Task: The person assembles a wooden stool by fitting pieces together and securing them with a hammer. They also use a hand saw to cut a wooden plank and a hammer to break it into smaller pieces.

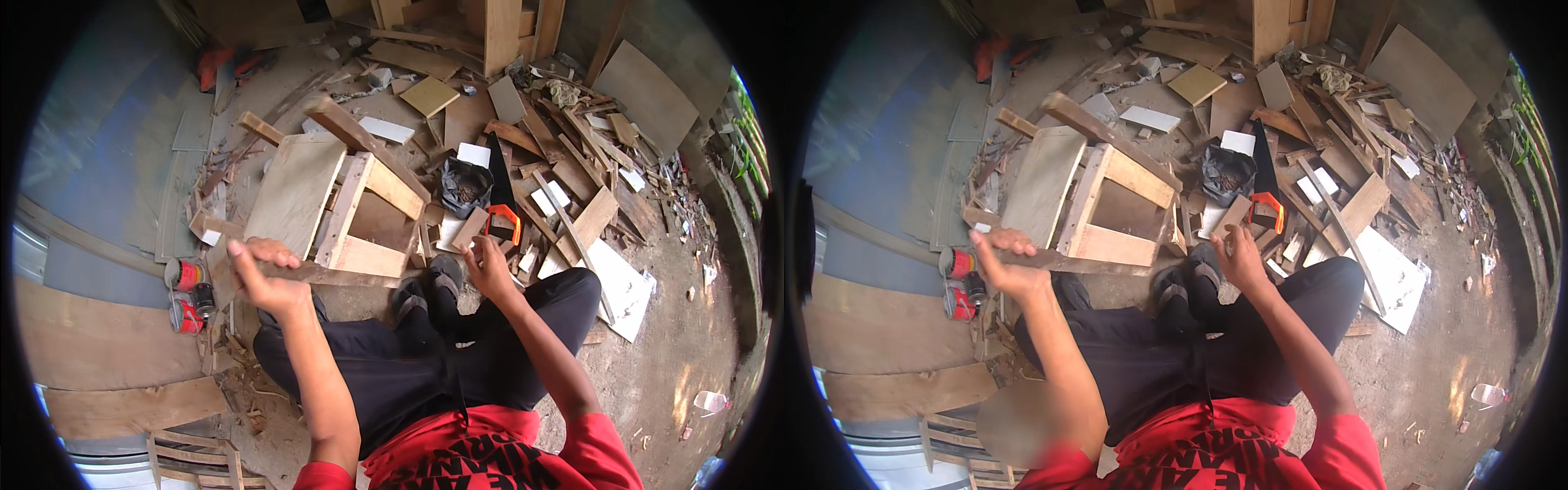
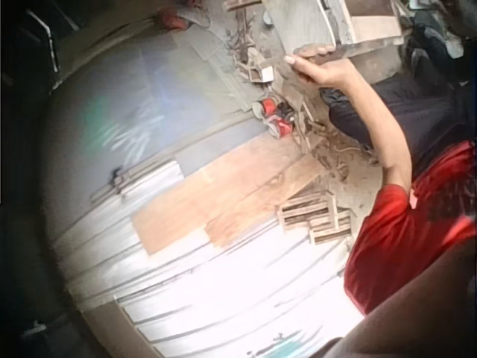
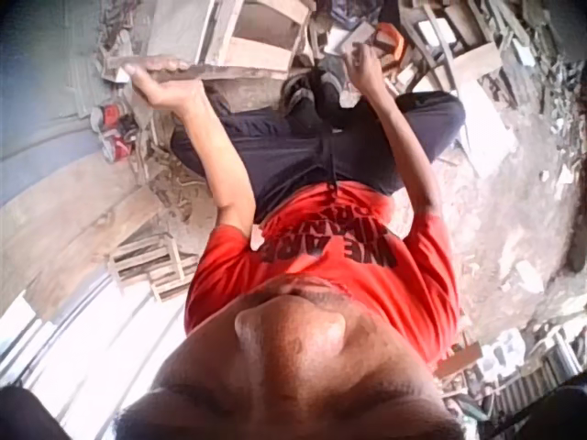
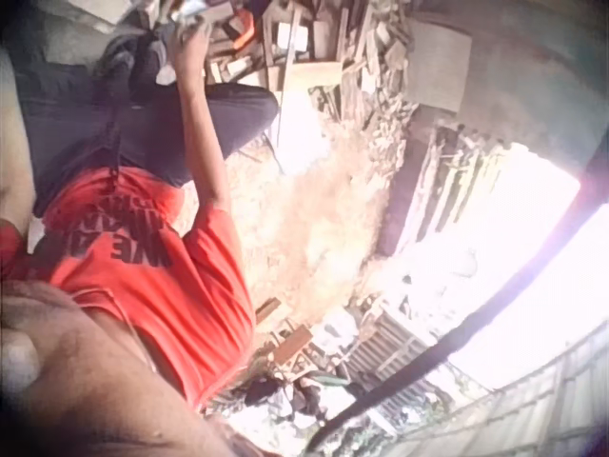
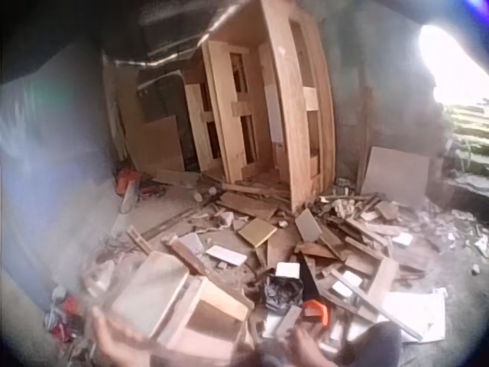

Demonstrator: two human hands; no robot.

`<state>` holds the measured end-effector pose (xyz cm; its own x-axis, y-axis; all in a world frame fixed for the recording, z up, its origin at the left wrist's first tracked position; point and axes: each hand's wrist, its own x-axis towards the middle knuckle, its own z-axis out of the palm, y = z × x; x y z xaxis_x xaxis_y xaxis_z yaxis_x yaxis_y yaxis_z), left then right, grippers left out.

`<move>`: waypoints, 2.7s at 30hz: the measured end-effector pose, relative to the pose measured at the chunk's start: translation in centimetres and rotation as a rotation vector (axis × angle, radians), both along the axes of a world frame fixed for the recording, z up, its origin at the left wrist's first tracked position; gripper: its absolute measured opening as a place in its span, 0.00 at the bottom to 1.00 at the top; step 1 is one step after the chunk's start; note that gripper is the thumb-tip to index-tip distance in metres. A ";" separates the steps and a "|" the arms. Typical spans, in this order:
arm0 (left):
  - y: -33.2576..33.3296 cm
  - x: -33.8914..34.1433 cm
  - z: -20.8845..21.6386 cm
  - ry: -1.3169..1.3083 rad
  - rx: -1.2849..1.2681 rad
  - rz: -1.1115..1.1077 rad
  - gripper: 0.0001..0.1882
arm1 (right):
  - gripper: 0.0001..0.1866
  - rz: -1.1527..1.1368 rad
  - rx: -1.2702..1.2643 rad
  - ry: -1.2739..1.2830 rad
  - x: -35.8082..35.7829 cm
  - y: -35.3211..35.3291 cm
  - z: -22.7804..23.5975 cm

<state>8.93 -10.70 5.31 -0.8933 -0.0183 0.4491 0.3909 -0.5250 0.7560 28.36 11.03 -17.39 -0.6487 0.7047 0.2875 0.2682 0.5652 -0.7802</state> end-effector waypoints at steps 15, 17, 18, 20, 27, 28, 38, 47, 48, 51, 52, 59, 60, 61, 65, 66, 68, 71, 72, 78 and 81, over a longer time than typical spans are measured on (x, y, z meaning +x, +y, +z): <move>-7.0 -5.3 -3.9 -0.278 0.915 -0.371 0.26 | 0.25 0.226 -0.444 0.477 -9.4 -1.9 23.3; -6.9 -5.7 -9.1 -0.316 0.998 -0.430 0.24 | 0.25 0.261 -0.269 0.391 -9.8 -2.4 25.3; -5.8 -5.1 -10.5 -0.500 0.998 -0.354 0.20 | 0.25 0.227 -0.175 0.398 -10.4 -2.6 25.8; -3.3 -3.8 -13.2 -0.834 0.867 -0.242 0.14 | 0.25 0.242 0.006 0.247 -11.1 -3.0 27.6; -0.2 -10.0 -30.3 -1.091 0.638 -1.168 0.12 | 0.25 0.398 0.482 0.080 -17.2 -4.8 31.5; 0.6 -10.2 -30.2 -0.987 0.560 -1.337 0.12 | 0.25 0.409 0.559 0.066 -18.0 -4.6 31.4; -2.5 -2.9 -22.8 -0.712 -0.144 -0.214 0.12 | 0.31 0.485 0.799 -0.305 -22.4 -1.3 24.4; -2.1 -17.8 -10.4 -0.221 -0.202 -0.240 0.47 | 0.30 0.518 0.815 -0.193 -23.5 -3.0 25.1; -1.7 -18.3 -9.8 -0.212 -0.234 -0.239 0.46 | 0.30 0.506 0.789 -0.193 -23.3 -3.6 25.3; 0.0 -17.9 -9.4 -0.206 -0.293 -0.217 0.44 | 0.30 0.496 0.715 -0.109 -22.0 -4.5 25.3; 0.3 -17.2 -9.5 -0.219 -0.292 -0.191 0.43 | 0.29 0.514 0.690 -0.019 -21.5 -4.5 25.1; -2.0 -16.1 -11.2 -0.170 -0.165 -0.151 0.46 | 0.21 -0.020 -0.019 0.698 -17.7 -5.1 19.8; -2.3 -16.3 -12.0 -0.200 -0.164 -0.094 0.47 | 0.24 -0.031 -0.103 0.626 -17.9 -6.0 17.9; -2.2 -16.2 -12.2 -0.231 -0.162 -0.052 0.48 | 0.27 -0.055 -0.180 0.553 -17.9 -6.9 16.1; -3.0 -13.8 -12.1 -0.182 -0.062 -0.055 0.48 | 0.35 0.054 -0.444 0.585 -17.2 -9.4 13.0; -3.8 -14.0 -13.1 -0.200 -0.053 -0.032 0.47 | 0.36 0.062 -0.456 0.633 -17.1 -10.1 13.5; -4.0 -13.3 -14.2 -0.250 -0.006 0.045 0.49 | 0.37 0.070 -0.460 0.734 -17.1 -10.6 14.8; -2.8 -10.9 -13.5 -0.209 0.036 0.143 0.52 | 0.30 -0.039 -0.118 0.671 -17.2 -7.5 14.1; -2.7 -9.8 -12.3 -0.198 0.039 0.170 0.52 | 0.28 -0.060 -0.018 0.638 -17.3 -6.4 14.1; -2.3 -6.7 -6.5 -0.101 0.013 0.190 0.49 | 0.30 0.021 0.006 0.661 -18.8 -2.5 21.0; -2.1 -6.9 -5.6 -0.090 0.020 0.206 0.42 | 0.41 0.176 -0.238 0.692 -19.9 -1.9 23.3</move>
